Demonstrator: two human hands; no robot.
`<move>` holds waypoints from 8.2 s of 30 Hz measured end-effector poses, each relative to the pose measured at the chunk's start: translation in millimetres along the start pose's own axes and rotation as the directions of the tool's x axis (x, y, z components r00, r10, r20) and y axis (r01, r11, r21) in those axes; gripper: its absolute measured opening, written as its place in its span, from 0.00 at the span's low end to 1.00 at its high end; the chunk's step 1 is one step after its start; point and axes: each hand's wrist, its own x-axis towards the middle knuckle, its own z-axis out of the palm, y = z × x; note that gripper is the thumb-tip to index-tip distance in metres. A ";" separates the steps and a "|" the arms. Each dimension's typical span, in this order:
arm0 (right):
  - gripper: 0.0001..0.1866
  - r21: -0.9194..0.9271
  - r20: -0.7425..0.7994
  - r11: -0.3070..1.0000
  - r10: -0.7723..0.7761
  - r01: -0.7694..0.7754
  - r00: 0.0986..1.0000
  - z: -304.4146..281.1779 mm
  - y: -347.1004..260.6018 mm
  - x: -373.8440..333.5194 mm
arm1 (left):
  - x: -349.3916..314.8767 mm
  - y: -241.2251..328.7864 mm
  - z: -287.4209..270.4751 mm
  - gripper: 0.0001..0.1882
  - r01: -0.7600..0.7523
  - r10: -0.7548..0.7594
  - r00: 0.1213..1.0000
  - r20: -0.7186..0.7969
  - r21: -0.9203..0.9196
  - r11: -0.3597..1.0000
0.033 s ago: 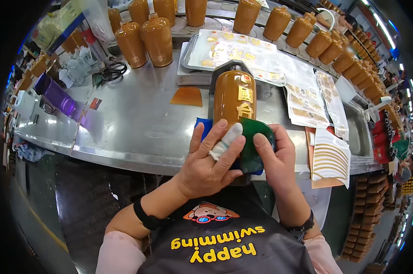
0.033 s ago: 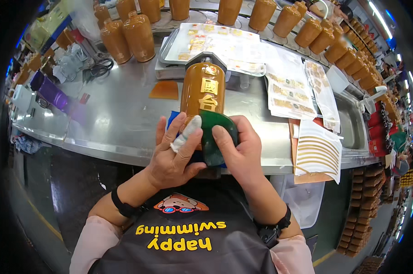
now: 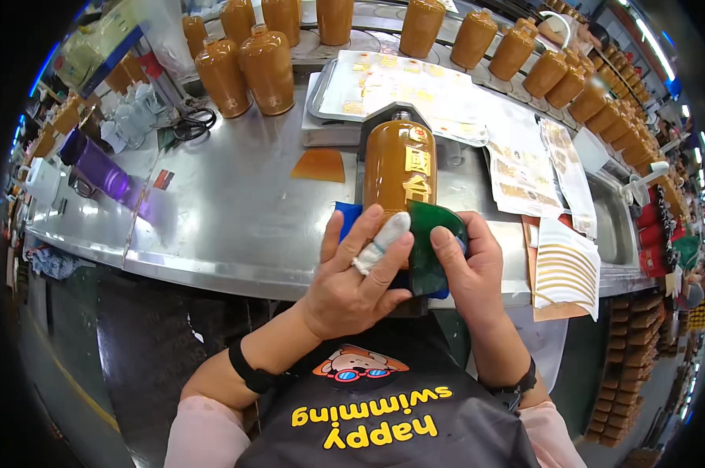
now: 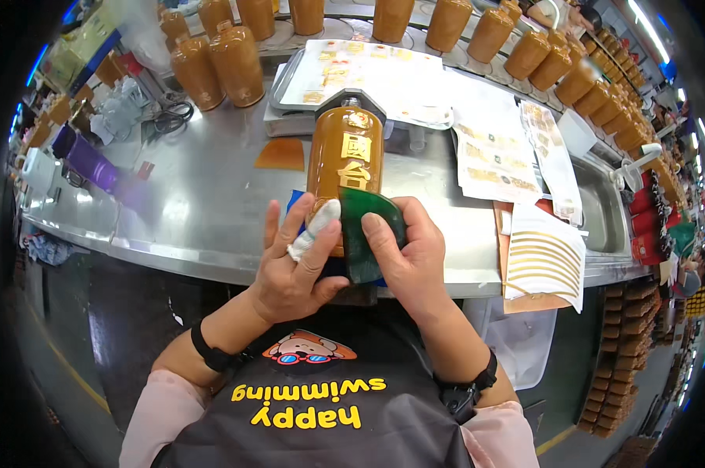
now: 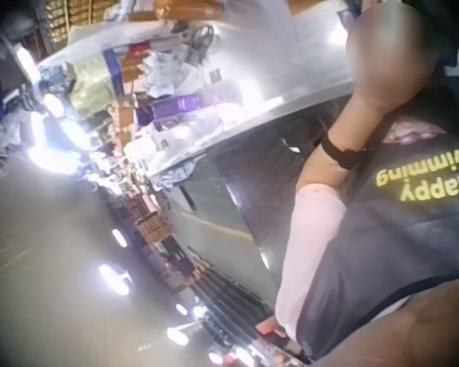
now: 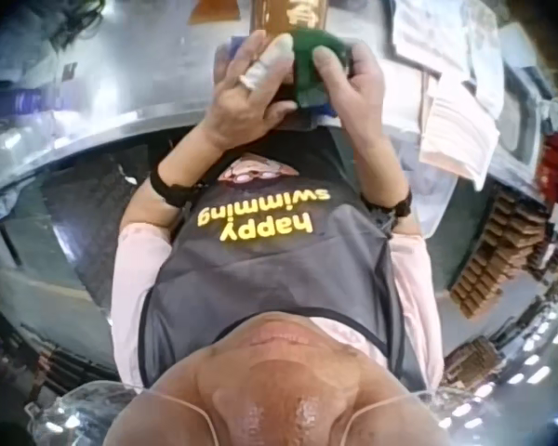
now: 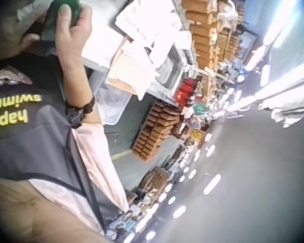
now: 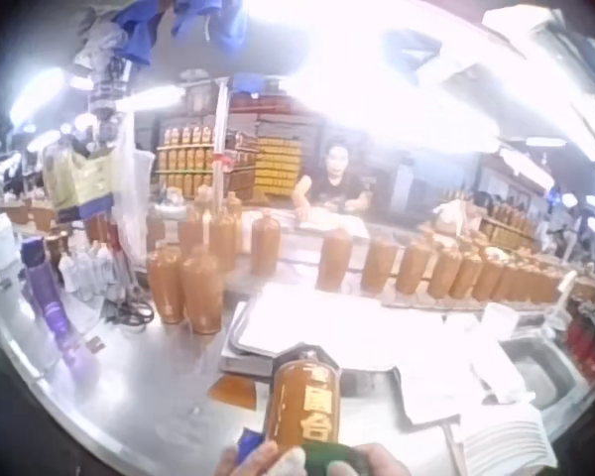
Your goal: The person applies labels to a bottle by hand, using a cloth and a scraper to smooth them. They pick up a bottle, apply a small square label, a large central label, and a decorative band, smoothing each one with the cloth and scraper before placing the bottle aside and reaching for another.
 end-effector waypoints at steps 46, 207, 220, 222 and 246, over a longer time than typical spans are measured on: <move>0.10 0.314 0.148 0.928 0.161 -0.201 0.976 -30.2 23.2 -7.8 | 27.9 -16.4 4.2 0.47 0.437 -0.407 0.893 0.190 -0.580 0.687; 0.34 -0.395 0.379 0.768 -0.363 0.504 0.851 -34.4 5.3 -16.2 | -22.7 -24.2 -11.2 0.25 -0.024 0.028 0.990 -0.137 0.029 0.999; 0.33 -0.453 0.388 0.740 -0.338 0.497 0.857 -30.3 1.2 -17.1 | 12.7 -31.6 -15.7 0.47 0.218 -0.198 0.972 0.129 -0.167 0.961; 0.35 -0.443 0.381 0.756 -0.329 0.483 0.864 -27.8 3.7 -17.4 | 5.5 -34.3 -10.1 0.43 0.302 -0.257 0.950 0.175 -0.321 0.898; 0.31 -0.418 0.364 0.802 -0.282 0.426 0.888 -26.4 5.7 -12.9 | -4.7 -19.0 -9.1 0.24 0.103 -0.102 0.995 -0.020 0.061 0.993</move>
